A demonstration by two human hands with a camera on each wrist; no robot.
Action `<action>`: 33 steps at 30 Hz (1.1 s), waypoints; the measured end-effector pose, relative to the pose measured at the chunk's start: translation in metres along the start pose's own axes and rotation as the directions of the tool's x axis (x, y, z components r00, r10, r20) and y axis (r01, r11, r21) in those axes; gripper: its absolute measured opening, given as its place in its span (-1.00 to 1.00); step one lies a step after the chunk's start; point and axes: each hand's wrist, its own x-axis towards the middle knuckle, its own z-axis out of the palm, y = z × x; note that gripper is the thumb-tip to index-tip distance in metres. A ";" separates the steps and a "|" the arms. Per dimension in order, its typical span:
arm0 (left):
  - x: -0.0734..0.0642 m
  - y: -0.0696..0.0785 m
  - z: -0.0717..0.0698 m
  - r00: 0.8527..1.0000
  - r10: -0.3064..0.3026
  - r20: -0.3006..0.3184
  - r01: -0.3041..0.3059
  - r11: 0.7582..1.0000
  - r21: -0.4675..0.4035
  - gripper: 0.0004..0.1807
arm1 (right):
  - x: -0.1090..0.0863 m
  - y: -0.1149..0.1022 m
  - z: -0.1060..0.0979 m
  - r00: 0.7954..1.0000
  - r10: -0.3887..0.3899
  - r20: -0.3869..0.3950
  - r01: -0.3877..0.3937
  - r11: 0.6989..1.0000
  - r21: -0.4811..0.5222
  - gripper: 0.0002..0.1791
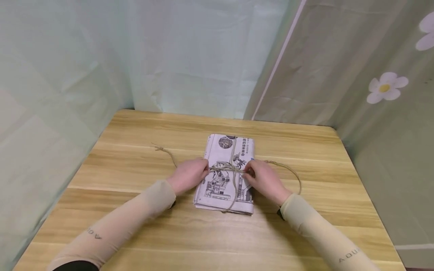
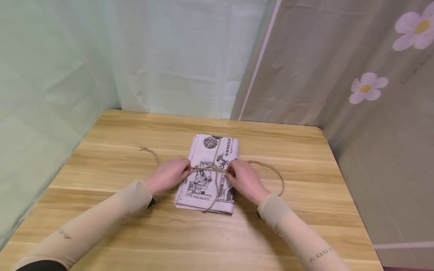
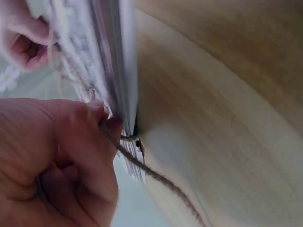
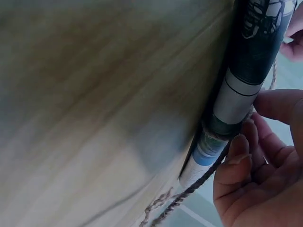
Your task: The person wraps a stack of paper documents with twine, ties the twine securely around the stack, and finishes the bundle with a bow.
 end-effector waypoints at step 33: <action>-0.011 -0.035 -0.015 0.997 0.039 0.064 -0.036 0.998 -0.047 -0.85 | -0.010 0.015 -0.008 0.998 -0.060 0.006 0.060 0.990 -0.127 -0.96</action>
